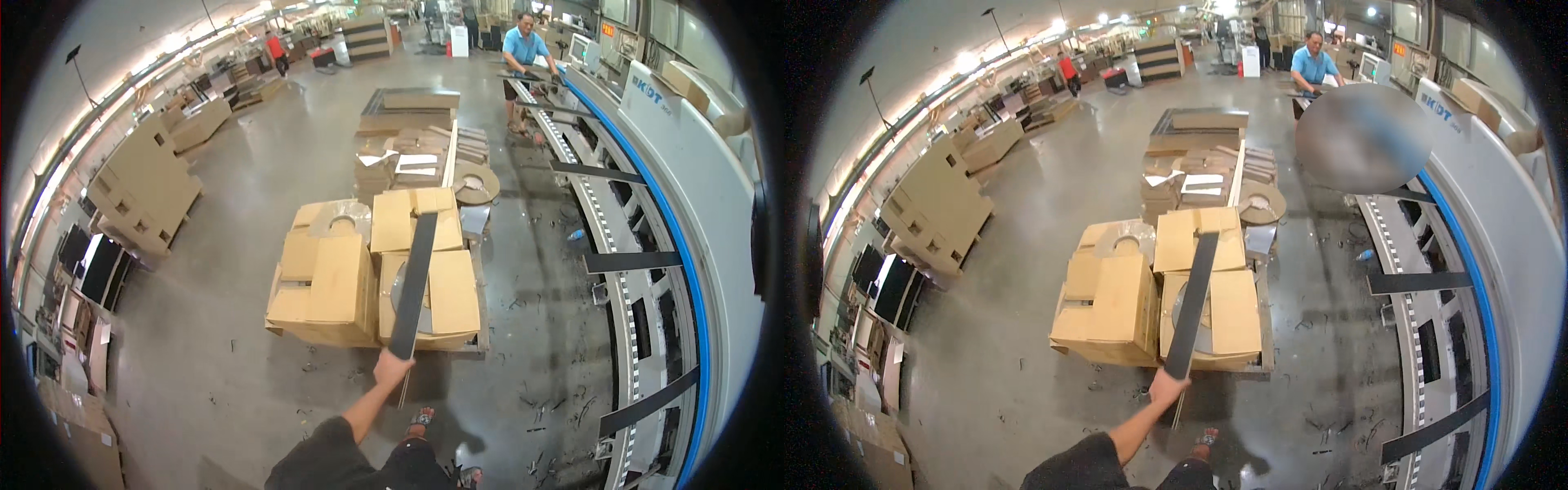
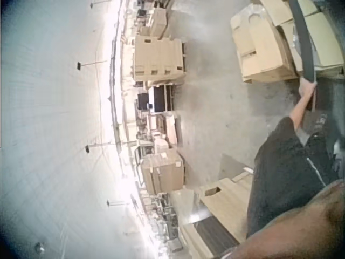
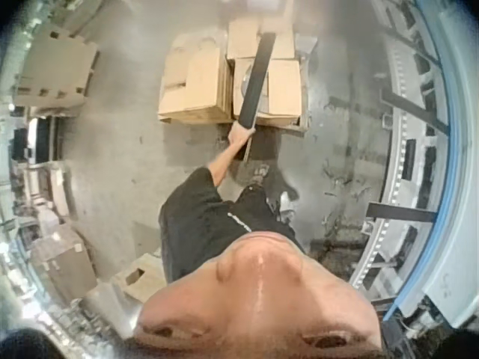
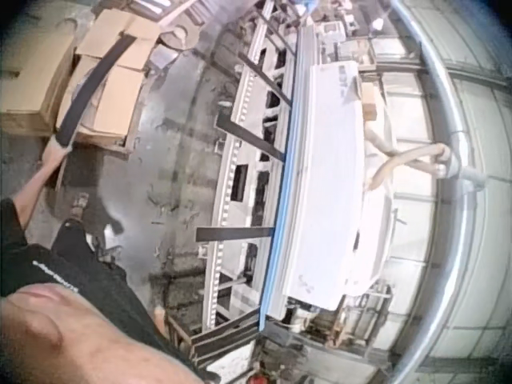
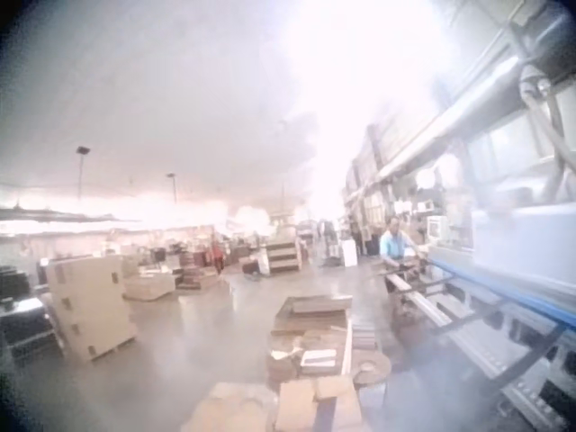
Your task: The person moves wooden boards from a large stack to a work table, handles them individually to place them on the table surface, and سپس organizes a smaller bundle of boards by hand.
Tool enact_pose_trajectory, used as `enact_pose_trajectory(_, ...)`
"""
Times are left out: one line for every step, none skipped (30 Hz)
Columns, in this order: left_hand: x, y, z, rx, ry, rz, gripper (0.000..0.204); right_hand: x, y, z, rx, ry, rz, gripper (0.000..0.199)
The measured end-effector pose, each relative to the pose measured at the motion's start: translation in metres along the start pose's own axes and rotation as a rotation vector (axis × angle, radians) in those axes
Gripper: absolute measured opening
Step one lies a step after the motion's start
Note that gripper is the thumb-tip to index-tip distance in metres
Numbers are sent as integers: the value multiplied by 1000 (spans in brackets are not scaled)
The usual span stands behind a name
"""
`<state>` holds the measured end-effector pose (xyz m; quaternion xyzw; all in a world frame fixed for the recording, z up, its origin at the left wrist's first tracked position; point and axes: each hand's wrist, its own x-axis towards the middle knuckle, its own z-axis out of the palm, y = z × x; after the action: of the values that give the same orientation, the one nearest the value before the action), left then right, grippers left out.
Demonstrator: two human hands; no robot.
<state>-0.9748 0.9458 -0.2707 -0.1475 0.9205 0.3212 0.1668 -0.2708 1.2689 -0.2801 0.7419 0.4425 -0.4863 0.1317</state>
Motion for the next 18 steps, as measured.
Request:
enact_pose_trajectory(22, 24, 4, 18, 5, -29, 91, -17, 0, 12, -6, -32, -6, 71)
enact_pose_trajectory(41, 51, 6, 22, -35, -52, 88, -32, 0, 24, -9, -55, -10, 69)
enact_pose_trajectory(62, 74, 8, 25, -66, -72, 85, -43, -2, 35, -12, -79, -15, 68)
enact_pose_trajectory(95, 72, 7, -30, -7, -23, 85, -49, -12, 45, -41, -126, -33, 66)
enact_pose_trajectory(122, 68, 10, -81, 44, 30, 85, -54, -20, 54, -61, -169, -54, 65)
enact_pose_trajectory(133, 94, 25, -34, 42, 29, 86, -66, -14, 53, -48, -165, -56, 63)
enact_pose_trajectory(137, 125, 42, 16, 29, 38, 87, -79, -6, 50, -35, -154, -60, 62)
enact_pose_trajectory(156, 134, 52, 33, -9, 25, 90, -86, -6, 51, -27, -168, -77, 61)
enact_pose_trajectory(173, 141, 60, 48, -53, 21, 93, -94, -3, 51, -19, -179, -91, 60)
enact_pose_trajectory(186, 128, 71, 134, 24, 62, 104, -102, 1, 54, -12, -194, -107, 58)
enact_pose_trajectory(197, 112, 86, 243, 5, 175, 110, -104, 9, 56, 4, -203, -128, 57)
enact_pose_trajectory(217, 99, 86, 419, -356, 135, 111, -110, 21, 57, 28, -204, -150, 56)
enact_pose_trajectory(241, 39, 62, 530, -69, 207, 81, -102, 26, 80, 19, -287, -184, 55)
enact_pose_trajectory(211, 47, 106, 594, -126, 287, 82, -107, 47, 85, 66, -179, -174, 49)
enact_pose_trajectory(155, 73, 152, 462, -125, 252, 83, -105, 79, 94, 121, -39, -157, 43)
enact_pose_trajectory(157, 28, 141, 412, 52, 412, 89, -88, 94, 122, 141, -30, -188, 38)
enact_pose_trajectory(103, 50, 163, 347, -227, 586, 89, -74, 131, 134, 202, 106, -189, 33)
enact_pose_trajectory(89, 18, 167, 272, -153, 706, 87, -56, 154, 153, 245, 153, -226, 28)
